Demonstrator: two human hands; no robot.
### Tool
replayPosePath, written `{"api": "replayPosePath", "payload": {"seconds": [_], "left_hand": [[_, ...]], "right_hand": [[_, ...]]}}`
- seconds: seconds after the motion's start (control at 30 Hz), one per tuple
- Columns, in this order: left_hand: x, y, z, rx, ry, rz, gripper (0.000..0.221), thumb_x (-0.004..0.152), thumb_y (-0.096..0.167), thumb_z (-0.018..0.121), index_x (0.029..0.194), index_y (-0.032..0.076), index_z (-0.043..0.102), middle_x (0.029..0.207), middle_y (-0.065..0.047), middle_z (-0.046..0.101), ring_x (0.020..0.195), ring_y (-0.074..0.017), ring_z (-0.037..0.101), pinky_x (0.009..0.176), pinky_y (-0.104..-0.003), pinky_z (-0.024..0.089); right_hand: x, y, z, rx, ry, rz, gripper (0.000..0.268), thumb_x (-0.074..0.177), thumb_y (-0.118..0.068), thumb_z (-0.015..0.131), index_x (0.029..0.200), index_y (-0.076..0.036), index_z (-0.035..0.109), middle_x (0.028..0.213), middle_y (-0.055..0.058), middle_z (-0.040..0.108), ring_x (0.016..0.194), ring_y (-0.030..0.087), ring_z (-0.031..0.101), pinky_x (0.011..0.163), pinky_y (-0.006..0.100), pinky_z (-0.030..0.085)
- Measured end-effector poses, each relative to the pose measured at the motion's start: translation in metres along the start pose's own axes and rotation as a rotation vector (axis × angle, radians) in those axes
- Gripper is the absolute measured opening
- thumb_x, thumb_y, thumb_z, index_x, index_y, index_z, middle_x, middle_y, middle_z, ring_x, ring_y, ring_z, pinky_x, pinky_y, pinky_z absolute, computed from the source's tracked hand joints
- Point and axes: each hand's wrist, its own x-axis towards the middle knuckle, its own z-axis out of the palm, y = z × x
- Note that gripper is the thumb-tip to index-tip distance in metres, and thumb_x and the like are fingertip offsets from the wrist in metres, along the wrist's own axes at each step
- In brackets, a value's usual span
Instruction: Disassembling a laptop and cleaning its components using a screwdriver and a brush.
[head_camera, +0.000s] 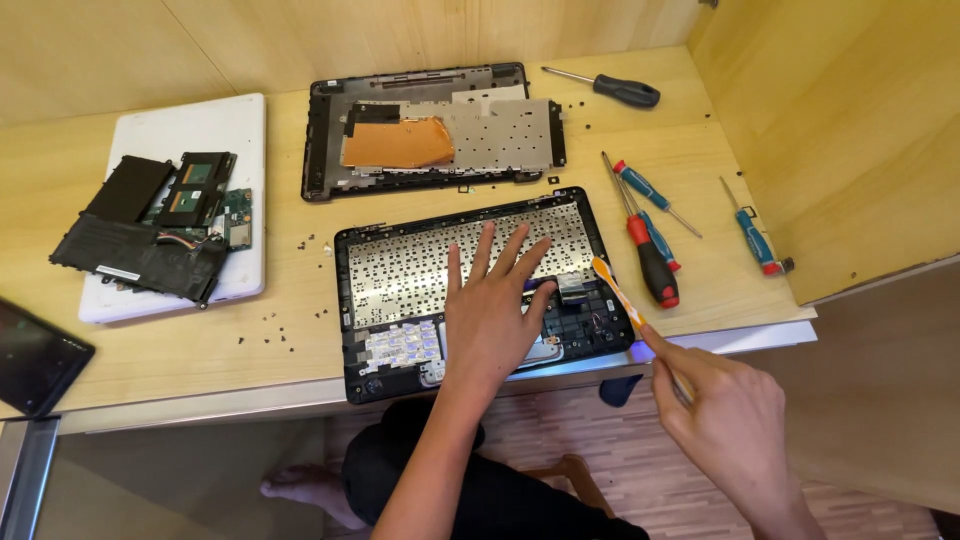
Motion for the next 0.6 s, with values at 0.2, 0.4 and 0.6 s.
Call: {"api": "replayPosePath", "payload": {"seconds": [0.2, 0.4, 0.6], "left_hand": [[-0.001, -0.004, 0.005, 0.025, 0.018, 0.005, 0.046, 0.098, 0.037, 0.063, 0.142, 0.023, 0.064, 0.153, -0.007, 0.055, 0.152, -0.0369, 0.033, 0.122, -0.065, 0.008], [0.001, -0.02, 0.021, 0.136, 0.04, 0.082, 0.05, 0.103, 0.048, 0.047, 0.149, 0.03, 0.052, 0.158, 0.001, 0.047, 0.154, -0.0312, 0.026, 0.123, -0.061, 0.009], [0.001, -0.022, 0.024, 0.164, 0.032, 0.089, 0.05, 0.103, 0.049, 0.047, 0.149, 0.029, 0.053, 0.158, 0.001, 0.046, 0.154, -0.0314, 0.025, 0.122, -0.061, 0.01]], "right_hand": [[0.029, -0.01, 0.023, 0.127, 0.143, -0.009, 0.035, 0.089, -0.026, 0.068, 0.12, -0.039, 0.078, 0.09, 0.004, 0.078, 0.092, 0.036, 0.072, 0.076, 0.05, 0.057], [0.012, -0.03, -0.034, -0.068, -0.171, 0.223, 0.042, 0.091, -0.037, 0.055, 0.128, -0.048, 0.072, 0.062, 0.014, 0.069, 0.075, 0.041, 0.066, 0.071, 0.048, 0.049], [0.04, -0.027, -0.001, 0.085, 0.013, 0.061, 0.039, 0.093, -0.027, 0.058, 0.127, -0.033, 0.076, 0.072, 0.014, 0.074, 0.07, 0.043, 0.066, 0.061, 0.05, 0.047]]}}
